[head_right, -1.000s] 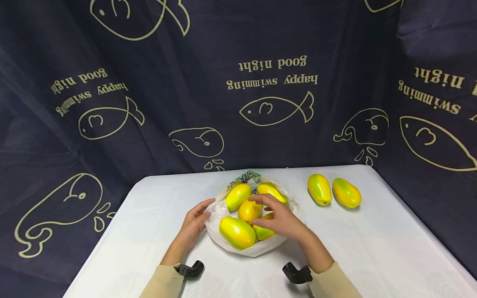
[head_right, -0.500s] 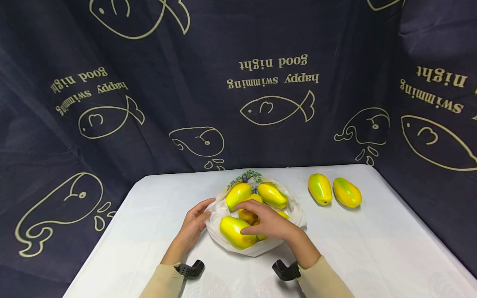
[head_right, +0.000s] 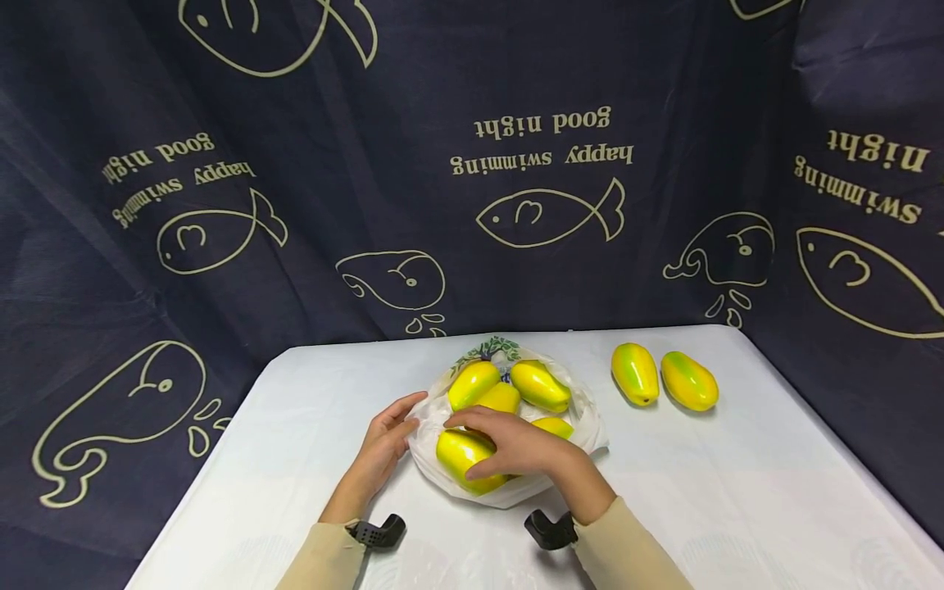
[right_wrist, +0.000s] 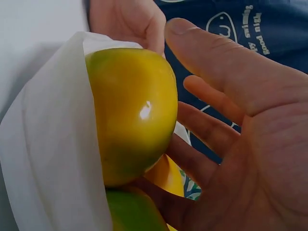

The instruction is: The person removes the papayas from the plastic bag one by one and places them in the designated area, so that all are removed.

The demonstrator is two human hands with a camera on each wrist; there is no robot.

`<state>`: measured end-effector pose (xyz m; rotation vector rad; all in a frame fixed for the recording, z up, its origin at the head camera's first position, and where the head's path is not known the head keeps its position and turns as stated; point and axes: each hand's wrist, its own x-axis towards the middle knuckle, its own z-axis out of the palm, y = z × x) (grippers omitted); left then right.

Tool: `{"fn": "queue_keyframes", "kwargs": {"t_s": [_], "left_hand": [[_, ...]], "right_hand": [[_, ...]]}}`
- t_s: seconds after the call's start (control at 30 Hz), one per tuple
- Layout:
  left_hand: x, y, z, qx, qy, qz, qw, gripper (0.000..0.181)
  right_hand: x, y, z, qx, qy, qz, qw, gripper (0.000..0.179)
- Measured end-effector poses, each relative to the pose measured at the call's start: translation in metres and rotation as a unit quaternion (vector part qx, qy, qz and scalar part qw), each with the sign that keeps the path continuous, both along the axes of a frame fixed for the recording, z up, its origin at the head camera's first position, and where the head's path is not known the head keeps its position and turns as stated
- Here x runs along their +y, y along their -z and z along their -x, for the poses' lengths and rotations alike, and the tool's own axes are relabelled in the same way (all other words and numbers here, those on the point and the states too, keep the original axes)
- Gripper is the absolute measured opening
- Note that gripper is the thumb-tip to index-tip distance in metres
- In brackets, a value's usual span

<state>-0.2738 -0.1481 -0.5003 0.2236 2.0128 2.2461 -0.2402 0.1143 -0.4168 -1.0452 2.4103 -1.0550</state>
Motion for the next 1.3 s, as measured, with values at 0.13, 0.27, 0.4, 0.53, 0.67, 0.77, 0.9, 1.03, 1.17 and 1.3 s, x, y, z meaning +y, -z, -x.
{"fn": "queue_keyframes", "kwargs": {"t_s": [0.13, 0.27, 0.4, 0.53, 0.67, 0.77, 0.9, 1.03, 1.17, 1.3], "left_hand": [[0.000, -0.001, 0.000, -0.004, -0.005, -0.003, 1.0000, 0.045], [0.001, -0.001, 0.000, -0.006, -0.005, -0.004, 1.0000, 0.046], [0.001, -0.002, 0.000, -0.008, -0.006, -0.004, 0.9999, 0.046], [0.001, -0.001, 0.000, -0.009, -0.004, -0.003, 0.9999, 0.046], [0.001, -0.001, 0.000, -0.006, -0.001, -0.003, 1.0000, 0.046], [0.001, -0.002, -0.001, -0.005, -0.002, -0.002, 1.0000, 0.045], [0.001, -0.002, -0.001, -0.006, -0.004, -0.004, 1.0000, 0.046], [0.000, -0.002, -0.001, -0.002, -0.003, 0.000, 1.0000, 0.046], [0.000, -0.002, -0.001, 0.003, -0.005, 0.008, 1.0000, 0.046], [0.001, -0.001, 0.000, 0.000, -0.006, 0.005, 1.0000, 0.046]], "right_hand": [[-0.001, 0.002, 0.002, -0.001, 0.001, -0.020, 0.9998, 0.068], [-0.003, 0.004, 0.004, 0.012, 0.001, -0.042, 0.9990, 0.072], [-0.006, 0.006, 0.004, 0.024, 0.001, -0.053, 0.9983, 0.073], [-0.007, 0.007, 0.004, 0.030, 0.007, -0.055, 0.9981, 0.073], [-0.006, 0.008, 0.004, 0.034, 0.008, -0.053, 0.9980, 0.072], [-0.006, 0.009, 0.004, 0.037, 0.007, -0.048, 0.9981, 0.072], [-0.005, 0.011, 0.004, 0.030, 0.009, -0.037, 0.9988, 0.072], [-0.003, 0.011, 0.003, 0.014, 0.023, -0.018, 0.9995, 0.073], [-0.002, 0.010, 0.001, 0.000, 0.045, 0.008, 0.9990, 0.073], [0.003, 0.010, 0.000, 0.004, 0.063, 0.039, 0.9972, 0.072]]}}
